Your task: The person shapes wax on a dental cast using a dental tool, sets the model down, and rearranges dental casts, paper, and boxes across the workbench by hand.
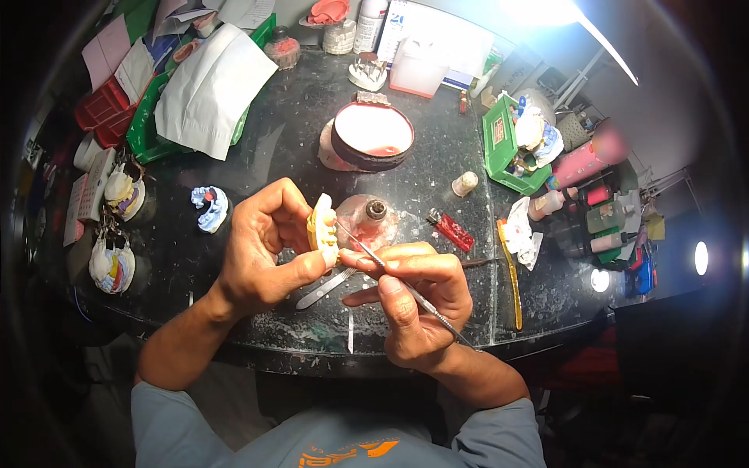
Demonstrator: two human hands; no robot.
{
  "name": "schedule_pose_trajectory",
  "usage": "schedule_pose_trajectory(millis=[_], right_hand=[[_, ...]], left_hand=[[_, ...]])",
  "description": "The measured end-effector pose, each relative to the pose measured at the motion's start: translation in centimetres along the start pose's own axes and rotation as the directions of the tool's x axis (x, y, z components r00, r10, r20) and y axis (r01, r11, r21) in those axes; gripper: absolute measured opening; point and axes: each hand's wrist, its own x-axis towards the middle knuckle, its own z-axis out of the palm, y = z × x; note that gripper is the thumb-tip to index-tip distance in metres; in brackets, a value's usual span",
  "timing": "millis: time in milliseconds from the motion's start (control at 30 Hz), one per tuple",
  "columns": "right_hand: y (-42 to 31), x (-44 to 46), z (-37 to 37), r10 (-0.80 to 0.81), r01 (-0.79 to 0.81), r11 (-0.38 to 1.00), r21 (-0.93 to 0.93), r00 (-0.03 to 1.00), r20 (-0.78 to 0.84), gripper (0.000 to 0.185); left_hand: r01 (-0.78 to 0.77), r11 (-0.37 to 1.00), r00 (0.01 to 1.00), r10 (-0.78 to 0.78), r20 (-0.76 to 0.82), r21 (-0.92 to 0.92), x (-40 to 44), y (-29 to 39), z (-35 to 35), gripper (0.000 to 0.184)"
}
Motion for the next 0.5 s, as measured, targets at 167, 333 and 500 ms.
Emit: schedule_pose_trajectory(millis=[167,333,500], right_hand=[[-0.09,0.05,-0.06,-0.004,0.004,1.000,-0.002,1.000,0.012,0.019],[0.01,0.11,-0.09,-0.021,0.021,1.000,0.000,0.999,0.024,0.018],[0.02,0.09,-0.05,-0.028,0.028,1.000,0.007,0.999,0.022,0.018]], left_hand=[[0.012,1.000,1.000,-0.012,-0.001,0.015,-0.02,0.11,0.00,0.029],[0.009,0.999,1.000,-0.009,-0.001,0.030,0.01,0.16,-0.08,0.029],[0.010,1.000,1.000,-0.010,-0.007,0.025,0.02,0.18,0.02,0.029]])
